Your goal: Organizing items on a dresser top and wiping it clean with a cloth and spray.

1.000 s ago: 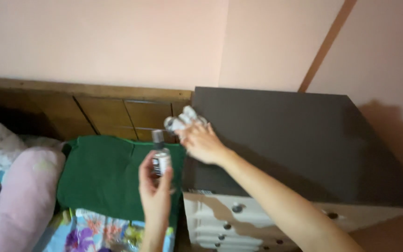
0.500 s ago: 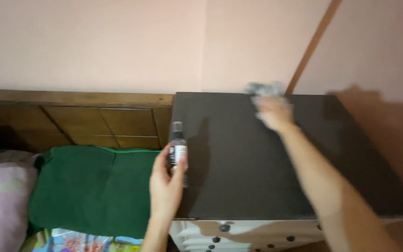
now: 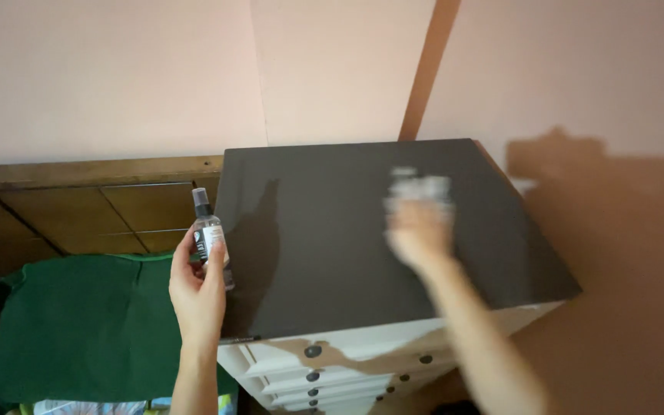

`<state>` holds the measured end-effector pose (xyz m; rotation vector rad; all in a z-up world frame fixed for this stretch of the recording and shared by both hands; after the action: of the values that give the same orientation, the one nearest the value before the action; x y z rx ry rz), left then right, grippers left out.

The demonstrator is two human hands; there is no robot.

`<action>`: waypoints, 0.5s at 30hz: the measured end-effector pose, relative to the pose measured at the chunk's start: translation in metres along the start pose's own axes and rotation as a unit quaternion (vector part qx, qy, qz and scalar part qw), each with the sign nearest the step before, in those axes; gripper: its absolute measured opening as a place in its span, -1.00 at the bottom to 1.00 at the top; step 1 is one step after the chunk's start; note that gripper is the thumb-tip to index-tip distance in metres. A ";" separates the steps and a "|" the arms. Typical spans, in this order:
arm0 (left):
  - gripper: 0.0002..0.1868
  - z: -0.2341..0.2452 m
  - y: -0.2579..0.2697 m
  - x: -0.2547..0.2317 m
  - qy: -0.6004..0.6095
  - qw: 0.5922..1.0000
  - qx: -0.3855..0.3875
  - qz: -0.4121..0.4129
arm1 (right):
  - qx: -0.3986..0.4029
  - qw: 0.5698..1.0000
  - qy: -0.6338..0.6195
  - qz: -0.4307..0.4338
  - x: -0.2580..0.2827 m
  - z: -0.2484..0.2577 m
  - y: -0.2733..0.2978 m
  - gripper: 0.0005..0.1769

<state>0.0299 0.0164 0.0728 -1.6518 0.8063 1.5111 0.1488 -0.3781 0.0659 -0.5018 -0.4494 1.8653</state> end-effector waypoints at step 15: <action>-0.52 -0.014 0.095 -0.033 0.036 0.985 0.009 -0.169 | -0.038 0.956 -0.230 0.180 0.193 0.111 0.095 -0.44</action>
<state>-0.0460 -0.0465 0.0953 -1.7373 0.5416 1.2104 -0.0459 -0.2350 0.0843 -0.1989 -0.7815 2.3331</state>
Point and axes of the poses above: each hand's wrist, its own y-axis away from the middle knuckle, its own z-axis out of the back of the hand, x = y × z, the point moved 10 cm from there along -y, towards the middle knuckle, and after that the axes turned 12 degrees about z, right-handed, at the moved point
